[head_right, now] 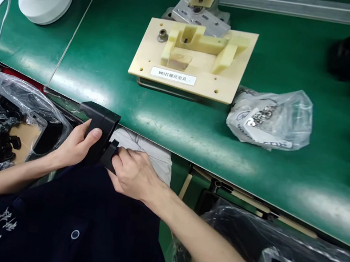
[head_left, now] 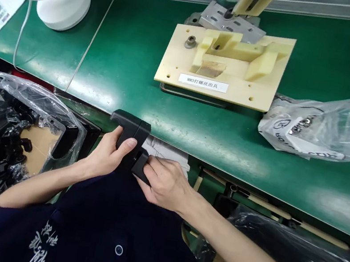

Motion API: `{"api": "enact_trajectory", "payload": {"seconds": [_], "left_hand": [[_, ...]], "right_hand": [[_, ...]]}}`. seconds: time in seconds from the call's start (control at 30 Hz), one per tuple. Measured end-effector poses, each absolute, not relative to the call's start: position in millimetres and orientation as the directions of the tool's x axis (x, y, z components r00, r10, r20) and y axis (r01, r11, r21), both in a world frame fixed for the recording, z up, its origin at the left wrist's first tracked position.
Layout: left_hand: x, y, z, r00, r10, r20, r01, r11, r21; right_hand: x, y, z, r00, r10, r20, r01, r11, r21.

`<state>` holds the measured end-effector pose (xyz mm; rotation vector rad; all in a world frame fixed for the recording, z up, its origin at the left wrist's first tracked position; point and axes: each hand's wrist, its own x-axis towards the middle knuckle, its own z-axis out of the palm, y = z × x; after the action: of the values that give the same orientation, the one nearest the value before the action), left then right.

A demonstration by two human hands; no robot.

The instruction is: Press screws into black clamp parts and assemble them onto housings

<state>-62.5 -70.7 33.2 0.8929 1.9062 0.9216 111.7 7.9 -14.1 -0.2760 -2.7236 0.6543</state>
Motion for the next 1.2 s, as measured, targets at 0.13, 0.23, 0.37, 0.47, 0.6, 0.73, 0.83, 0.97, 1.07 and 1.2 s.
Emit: {"api": "enact_trajectory", "payload": {"seconds": [0.13,0.23,0.37,0.47,0.6,0.73,0.83,0.97,1.07,1.2], "left_hand": [[-62.7,-73.5,34.0,-0.275,0.819,-0.503,0.133,0.551,0.824],[-58.5,-78.0,29.0,-0.227,0.816,-0.531,0.080,0.559,0.825],[-56.9,-82.8,24.0,-0.214,0.807,-0.550,0.060,0.573,0.817],[-58.3,-87.7,24.0,-0.230,0.771,-0.594,0.033,0.616,0.787],[-55.6,-98.2,21.2,-0.275,0.671,-0.689,-0.054,0.705,0.708],[-44.7,-109.0,10.3,-0.267,0.381,-0.885,-0.331,0.827,0.456],[-38.6,-114.5,2.1,-0.197,0.178,-0.964,-0.482,0.839,0.254],[-39.2,-118.4,-4.1,-0.152,0.058,-0.987,-0.584,0.800,0.137],[-41.2,-122.3,-6.8,-0.175,0.054,-0.983,-0.583,0.799,0.147],[-41.1,-130.2,-13.4,-0.353,0.310,-0.883,-0.402,0.802,0.442]], "right_hand": [[114.6,16.4,-14.7,-0.879,0.378,0.289,0.258,0.889,-0.379],[120.7,19.9,-7.0,-0.894,0.345,0.286,0.233,0.903,-0.360],[124.9,14.8,0.5,-0.903,0.274,0.330,0.182,0.942,-0.282],[121.9,13.8,0.4,-0.922,0.216,0.321,0.138,0.959,-0.248],[111.6,17.1,-5.9,-0.986,0.105,0.127,0.071,0.965,-0.251],[99.7,13.7,-14.3,-0.987,-0.052,-0.149,-0.006,0.954,-0.298],[90.8,4.7,-19.5,-0.950,-0.174,-0.258,-0.103,0.958,-0.268],[76.3,-2.5,-22.3,-0.915,-0.277,-0.292,-0.185,0.934,-0.307],[70.3,-0.7,-21.4,-0.907,-0.302,-0.293,-0.184,0.911,-0.368],[80.2,-2.7,-25.6,-0.953,-0.137,-0.272,0.033,0.840,-0.542]]}}
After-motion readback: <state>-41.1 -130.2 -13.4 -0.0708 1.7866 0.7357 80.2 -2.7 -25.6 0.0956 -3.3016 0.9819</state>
